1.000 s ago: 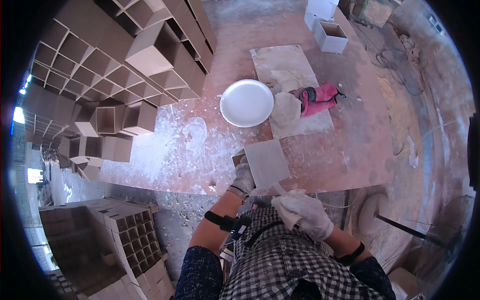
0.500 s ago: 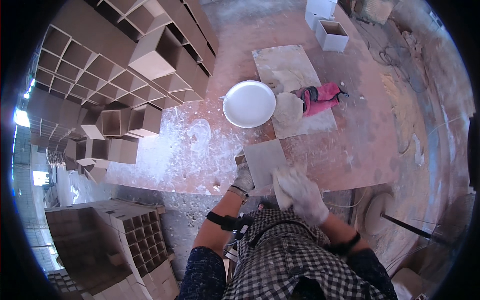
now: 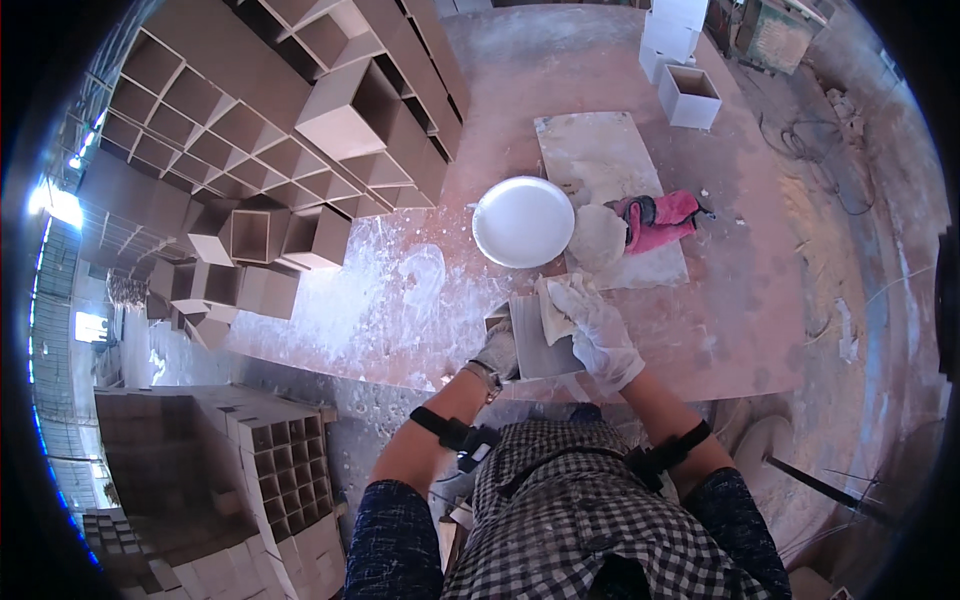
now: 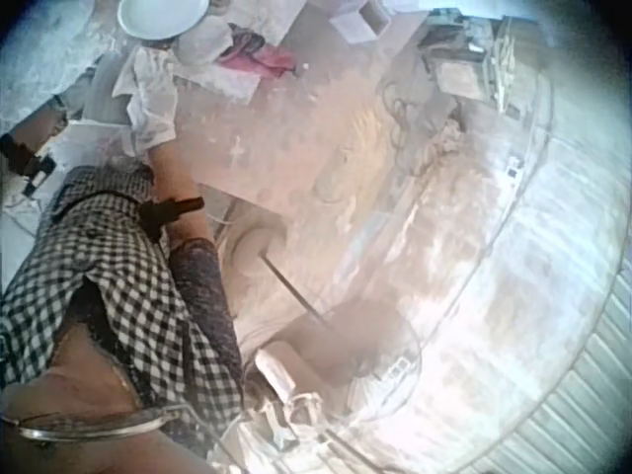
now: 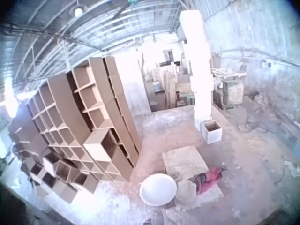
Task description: The person uses a piece of white fibrous material to wipe and clean the interior and exterior of small wooden square boxes.
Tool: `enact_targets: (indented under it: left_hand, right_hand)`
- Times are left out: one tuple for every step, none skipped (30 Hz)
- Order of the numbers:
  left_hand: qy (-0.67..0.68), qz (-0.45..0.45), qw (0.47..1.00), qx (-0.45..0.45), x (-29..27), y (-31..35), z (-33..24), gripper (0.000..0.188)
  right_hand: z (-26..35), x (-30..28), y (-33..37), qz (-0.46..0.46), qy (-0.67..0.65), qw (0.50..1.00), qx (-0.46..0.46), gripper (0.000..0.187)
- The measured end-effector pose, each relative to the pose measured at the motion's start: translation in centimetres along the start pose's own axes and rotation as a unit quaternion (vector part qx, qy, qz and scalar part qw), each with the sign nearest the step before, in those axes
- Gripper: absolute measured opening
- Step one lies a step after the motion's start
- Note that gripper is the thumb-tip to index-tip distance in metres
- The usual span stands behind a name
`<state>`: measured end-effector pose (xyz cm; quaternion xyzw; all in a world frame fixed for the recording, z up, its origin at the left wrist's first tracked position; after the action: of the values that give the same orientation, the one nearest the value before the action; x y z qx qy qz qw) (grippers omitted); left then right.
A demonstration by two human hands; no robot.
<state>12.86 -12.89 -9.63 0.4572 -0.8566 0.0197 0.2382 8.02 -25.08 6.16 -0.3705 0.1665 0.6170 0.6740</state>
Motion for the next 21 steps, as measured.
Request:
enact_targets:
  left_hand:
    - [-0.045, -0.013, 0.999, 0.001, -0.3, 0.3, 0.3, 0.043]
    - [-0.045, -0.027, 0.999, -0.013, -0.4, 0.8, 0.8, 0.043]
    - [0.005, -0.048, 0.997, -0.056, 0.2, 1.0, 1.0, 0.043]
    - [0.073, -0.087, 0.988, -0.105, 0.9, 1.6, 0.8, 0.043]
    - [0.131, -0.126, 0.972, -0.151, 1.7, 2.2, 0.5, 0.044]
    - [0.169, -0.158, 0.955, -0.184, 2.1, 2.7, 0.0, 0.045]
    - [0.195, -0.183, 0.941, -0.209, 2.5, 3.1, -0.3, 0.046]
    - [0.204, -0.200, 0.932, -0.222, 2.7, 3.3, -0.4, 0.048]
    - [0.205, -0.203, 0.932, -0.221, 2.3, 3.5, -0.4, 0.048]
    - [0.232, -0.190, 0.931, -0.210, 2.5, 3.0, -0.3, 0.045]
    - [0.258, -0.177, 0.929, -0.198, 2.7, 2.6, -0.2, 0.043]
    - [0.259, -0.180, 0.928, -0.197, 1.1, 2.6, 1.6, 0.043]
    - [0.048, -0.060, 0.988, -0.133, -1.0, 1.6, 3.0, 0.041]
    - [-0.167, 0.065, 0.982, -0.063, -1.5, 0.9, 3.7, 0.046]
    - [-0.166, 0.061, 0.982, -0.064, -1.8, 0.5, 4.3, 0.046]
    - [-0.264, 0.088, 0.959, 0.056, -0.7, -1.1, 2.6, 0.046]
    - [-0.357, 0.113, 0.911, 0.174, 0.6, -1.6, 0.8, 0.046]
    - [-0.353, 0.127, 0.910, 0.177, 2.0, -1.9, 0.4, 0.046]
    - [-0.325, 0.083, 0.925, 0.179, 1.4, -1.3, -0.3, 0.045]
    - [-0.296, 0.039, 0.937, 0.181, 0.9, -0.7, -1.0, 0.045]
    - [-0.296, 0.034, 0.937, 0.182, -0.2, 0.2, -0.3, 0.045]
  right_hand:
    - [0.2, -0.5, -0.2, 0.023, -0.019, 0.999, 0.019, 0.064]
    - [0.0, 0.4, 0.7, 0.028, -0.019, 0.999, 0.022, 0.064]
    - [-0.1, 0.9, 2.2, 0.016, -0.006, 1.000, 0.015, 0.062]
    - [0.4, 1.2, 3.5, 0.005, 0.005, 1.000, 0.005, 0.061]
    - [0.8, 0.9, 5.0, 0.006, 0.008, 1.000, 0.008, 0.061]
    - [1.7, 0.4, 6.4, 0.032, 0.001, 0.999, 0.022, 0.058]
    - [2.5, -0.2, 7.6, 0.057, -0.007, 0.998, 0.039, 0.055]
    - [3.4, -0.9, 8.8, 0.059, -0.009, 0.997, 0.040, 0.055]
    - [4.3, -1.5, 9.6, 0.077, -0.025, 0.996, 0.032, 0.055]
    - [4.9, -2.2, 10.0, 0.091, -0.037, 0.995, 0.028, 0.054]
    - [5.2, -3.1, 9.4, 0.091, -0.114, 0.989, 0.020, 0.052]
    - [5.1, -3.3, 8.4, 0.094, -0.115, 0.989, 0.020, 0.052]
    - [5.6, -4.9, 6.6, 0.027, -0.112, 0.993, -0.004, 0.053]
    - [5.7, -6.2, 4.8, -0.040, -0.109, 0.993, -0.026, 0.054]
    - [5.8, -6.0, 2.0, -0.046, -0.080, 0.996, -0.017, 0.056]
    - [6.2, -5.8, -0.4, -0.054, -0.045, 0.997, -0.007, 0.058]
    - [6.2, -4.3, -1.4, -0.056, -0.044, 0.997, -0.006, 0.058]
    - [5.1, -1.8, -1.9, -0.042, 0.060, 0.997, -0.003, 0.060]
    - [4.6, 0.4, -2.1, -0.019, 0.155, 0.988, -0.003, 0.062]
    - [4.5, 0.7, -0.9, -0.019, 0.156, 0.988, 0.002, 0.062]
    - [5.5, 1.3, 1.0, 0.006, 0.119, 0.993, 0.021, 0.062]
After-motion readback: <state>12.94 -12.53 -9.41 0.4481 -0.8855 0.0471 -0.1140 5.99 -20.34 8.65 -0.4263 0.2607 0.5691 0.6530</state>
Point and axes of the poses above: each hand's wrist, its own y-axis away from the middle knuckle, its own x-axis out of the palm, z = x × y, the point moved 9 cm from there along -y, towards the middle knuckle, and after that the axes turned 12 degrees about x, right-handed, at the moved point
